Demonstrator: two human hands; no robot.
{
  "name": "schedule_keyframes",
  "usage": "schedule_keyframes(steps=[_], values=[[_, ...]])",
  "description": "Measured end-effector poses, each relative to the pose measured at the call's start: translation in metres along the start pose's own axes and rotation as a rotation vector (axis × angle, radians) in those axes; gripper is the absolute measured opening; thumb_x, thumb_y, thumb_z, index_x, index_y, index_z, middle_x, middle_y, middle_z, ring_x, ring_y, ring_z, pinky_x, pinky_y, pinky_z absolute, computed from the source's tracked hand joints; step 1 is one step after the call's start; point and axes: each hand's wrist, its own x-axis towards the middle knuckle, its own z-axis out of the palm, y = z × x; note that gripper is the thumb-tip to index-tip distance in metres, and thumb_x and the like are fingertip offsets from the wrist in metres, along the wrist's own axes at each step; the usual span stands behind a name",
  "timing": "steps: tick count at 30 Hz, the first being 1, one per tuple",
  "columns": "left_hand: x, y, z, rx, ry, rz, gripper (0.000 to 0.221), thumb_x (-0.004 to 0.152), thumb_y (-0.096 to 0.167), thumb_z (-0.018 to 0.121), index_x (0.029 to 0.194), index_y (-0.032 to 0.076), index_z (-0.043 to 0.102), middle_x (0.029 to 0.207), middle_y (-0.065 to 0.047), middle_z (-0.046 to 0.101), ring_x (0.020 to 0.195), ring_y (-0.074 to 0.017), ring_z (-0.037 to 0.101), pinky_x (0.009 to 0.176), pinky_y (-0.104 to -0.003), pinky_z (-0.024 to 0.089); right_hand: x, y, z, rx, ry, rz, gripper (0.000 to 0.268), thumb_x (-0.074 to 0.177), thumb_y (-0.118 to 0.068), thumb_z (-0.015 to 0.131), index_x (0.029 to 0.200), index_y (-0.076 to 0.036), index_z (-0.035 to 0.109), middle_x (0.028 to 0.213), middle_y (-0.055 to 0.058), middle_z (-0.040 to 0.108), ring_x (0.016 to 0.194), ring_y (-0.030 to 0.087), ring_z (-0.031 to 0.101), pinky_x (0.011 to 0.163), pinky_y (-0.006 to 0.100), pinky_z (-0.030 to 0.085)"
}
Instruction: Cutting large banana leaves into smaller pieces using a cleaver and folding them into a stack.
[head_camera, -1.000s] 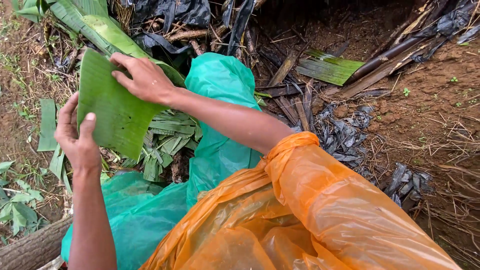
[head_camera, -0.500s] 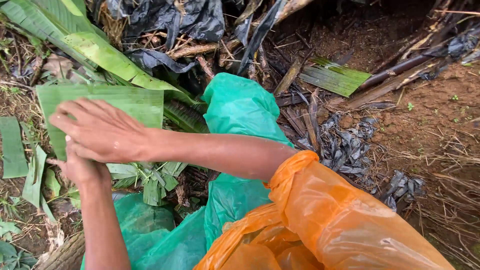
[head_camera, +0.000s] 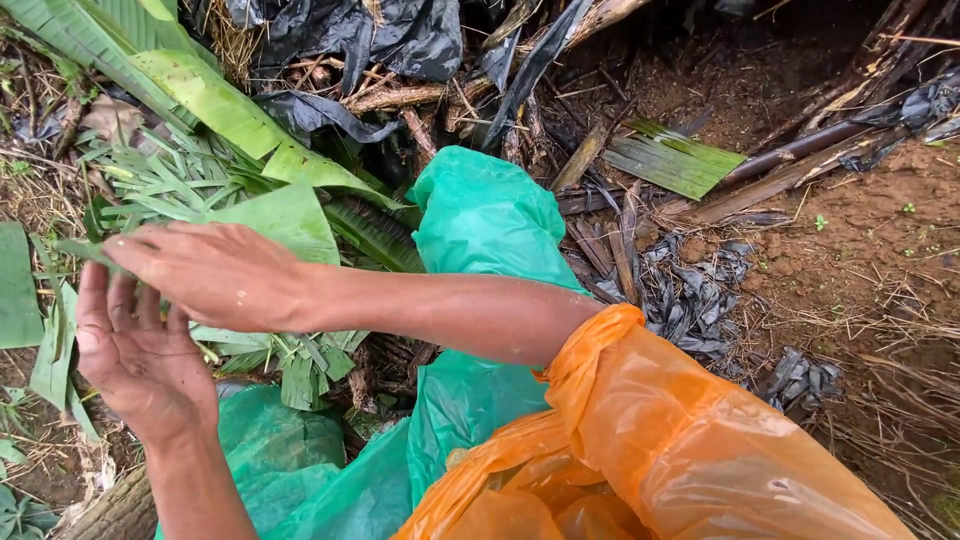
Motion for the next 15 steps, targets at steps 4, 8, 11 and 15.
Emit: schedule_keyframes(steps=[4,8,11,15], values=[[0.002,0.002,-0.018,0.319,0.141,0.195,0.071,0.101,0.062,0.056,0.149,0.013,0.035,0.157,-0.019,0.04,0.143,-0.0281,0.038,0.107,-0.042,0.035,0.007,-0.004,-0.016,0.537,0.006,0.081,0.029,0.1,-0.023,0.052,0.126,-0.01,0.053,0.088,0.011,0.076,0.063,0.019,0.072,0.057,0.037,0.058],[0.004,0.011,-0.023,0.016,0.24,0.034,0.098,0.072,0.078,0.073,0.144,0.017,0.046,0.147,-0.006,0.056,0.135,-0.0212,0.056,0.109,-0.034,0.05,0.005,0.004,-0.026,0.73,0.015,-0.033,0.048,0.102,-0.03,0.057,0.144,-0.007,0.053,0.142,0.011,0.067,0.129,0.023,0.066,0.115,0.039,0.052],[0.004,0.013,-0.029,-0.294,0.189,0.114,0.052,0.095,0.045,0.069,0.139,0.018,0.059,0.136,-0.003,0.066,0.126,-0.0149,0.064,0.12,-0.038,0.051,0.011,0.004,-0.03,0.776,0.015,-0.051,0.029,0.101,-0.028,0.067,0.126,-0.014,0.068,0.118,0.009,0.075,0.117,0.02,0.069,0.105,0.046,0.054],[-0.001,0.039,-0.029,0.05,0.299,0.213,0.034,0.091,0.013,0.08,0.122,0.013,0.067,0.112,-0.002,0.071,0.101,-0.0074,0.065,0.1,-0.035,0.055,0.019,0.015,-0.032,0.864,0.13,0.052,0.026,0.102,-0.025,0.067,0.123,-0.01,0.069,0.105,0.003,0.07,0.103,0.01,0.06,0.095,0.036,0.053]])
